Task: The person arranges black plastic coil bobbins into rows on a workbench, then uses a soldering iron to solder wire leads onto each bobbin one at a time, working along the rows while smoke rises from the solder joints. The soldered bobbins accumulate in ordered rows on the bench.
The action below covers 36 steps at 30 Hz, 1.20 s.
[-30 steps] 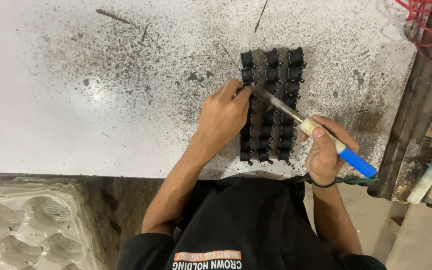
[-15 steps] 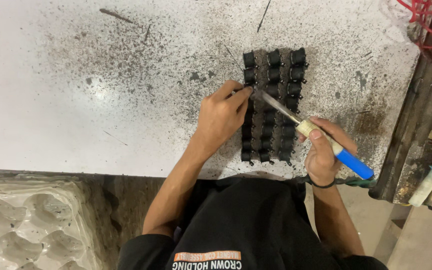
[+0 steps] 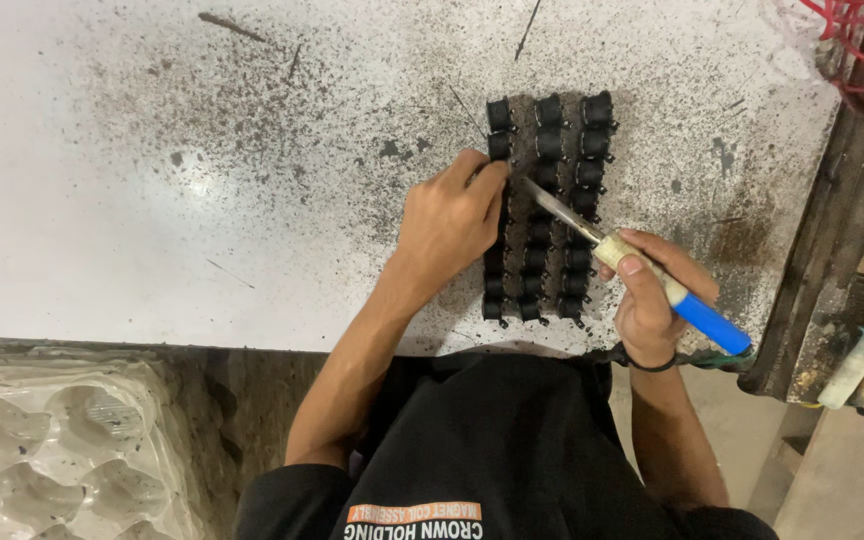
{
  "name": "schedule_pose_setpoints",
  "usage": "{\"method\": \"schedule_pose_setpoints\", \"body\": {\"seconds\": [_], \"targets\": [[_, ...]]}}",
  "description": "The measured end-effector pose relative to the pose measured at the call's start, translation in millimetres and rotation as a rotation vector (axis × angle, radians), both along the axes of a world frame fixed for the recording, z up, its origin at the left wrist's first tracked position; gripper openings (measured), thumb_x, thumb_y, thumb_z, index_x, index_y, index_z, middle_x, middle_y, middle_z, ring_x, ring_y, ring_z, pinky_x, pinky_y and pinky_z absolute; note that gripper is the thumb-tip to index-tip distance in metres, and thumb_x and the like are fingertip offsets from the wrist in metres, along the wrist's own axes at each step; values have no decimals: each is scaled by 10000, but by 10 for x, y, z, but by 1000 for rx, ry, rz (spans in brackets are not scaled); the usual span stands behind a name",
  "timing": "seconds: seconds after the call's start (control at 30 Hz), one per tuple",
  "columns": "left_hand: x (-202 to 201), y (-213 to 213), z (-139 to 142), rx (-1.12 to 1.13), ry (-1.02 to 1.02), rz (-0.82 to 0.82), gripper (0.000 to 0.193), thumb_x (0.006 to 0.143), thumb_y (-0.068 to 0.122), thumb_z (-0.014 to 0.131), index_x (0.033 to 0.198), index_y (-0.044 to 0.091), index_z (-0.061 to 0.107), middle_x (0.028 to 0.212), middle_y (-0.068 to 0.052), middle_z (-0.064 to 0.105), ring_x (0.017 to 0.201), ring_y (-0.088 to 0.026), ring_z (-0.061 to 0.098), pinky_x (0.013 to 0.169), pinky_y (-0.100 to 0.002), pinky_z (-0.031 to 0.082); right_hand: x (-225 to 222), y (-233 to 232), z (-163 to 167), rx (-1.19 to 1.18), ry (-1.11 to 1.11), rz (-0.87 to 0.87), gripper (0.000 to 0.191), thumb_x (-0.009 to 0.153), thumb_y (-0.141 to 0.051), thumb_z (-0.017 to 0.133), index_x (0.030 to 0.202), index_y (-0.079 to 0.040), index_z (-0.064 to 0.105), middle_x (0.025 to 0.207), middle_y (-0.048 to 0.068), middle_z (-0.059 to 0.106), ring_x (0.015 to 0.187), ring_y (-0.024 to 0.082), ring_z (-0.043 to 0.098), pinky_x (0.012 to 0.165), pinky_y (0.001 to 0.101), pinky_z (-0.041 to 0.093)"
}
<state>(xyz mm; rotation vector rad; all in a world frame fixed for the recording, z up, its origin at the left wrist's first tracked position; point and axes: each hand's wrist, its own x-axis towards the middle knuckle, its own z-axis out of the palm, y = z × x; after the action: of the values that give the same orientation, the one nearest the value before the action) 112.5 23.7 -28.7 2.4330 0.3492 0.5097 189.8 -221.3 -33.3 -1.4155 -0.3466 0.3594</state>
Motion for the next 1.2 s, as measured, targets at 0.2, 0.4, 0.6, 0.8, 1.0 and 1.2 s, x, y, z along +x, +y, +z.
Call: {"method": "schedule_pose_setpoints", "body": {"seconds": [0.2,0.4,0.6,0.8,1.0,1.2], "targets": [[-163,38,240,-76,-37,45,80,910,-17,703,989,-21,691,965,-110,653,680,-199,676,555,-308,568,20,-195,21,162,57,-107,270,1027,-137,693,1168,92,681,970,217,702,755,270,692,651,335,561],[-332,-117,255,-44,-31,36,211,851,-11,748,1049,63,753,1003,-70,670,787,-225,708,614,-341,578,-357,-294,-104,-21,-28,-98,309,970,-153,665,1127,113,668,935,221,683,710,268,684,642,323,554],[-320,-126,165,-94,8,18,178,864,4,756,1034,56,748,996,-69,674,760,-229,706,607,-346,582,-405,-233,-165,-24,-80,-131,289,951,-138,664,1091,114,654,976,237,689,687,287,690,594,335,562],[-297,-223,133,-26,30,-20,166,884,11,736,1050,8,732,1011,-96,649,793,-253,724,589,-348,575,-410,-209,-94,26,76,-154,285,966,-115,670,1111,130,657,974,255,679,707,300,695,592,350,569],[-359,-134,141,-282,45,-22,192,916,3,715,1099,17,773,1019,-91,668,691,-186,712,583,-302,597,-446,-175,-45,5,13,-129,280,966,-112,663,1097,135,658,910,244,681,664,280,680,581,336,557],[-289,-120,181,-182,13,-12,146,901,12,723,1042,37,752,1020,-80,652,747,-260,714,626,-356,593,-419,-204,-38,-37,-131,-92,276,962,-129,667,1095,108,624,980,252,685,676,284,692,603,335,571]]}}
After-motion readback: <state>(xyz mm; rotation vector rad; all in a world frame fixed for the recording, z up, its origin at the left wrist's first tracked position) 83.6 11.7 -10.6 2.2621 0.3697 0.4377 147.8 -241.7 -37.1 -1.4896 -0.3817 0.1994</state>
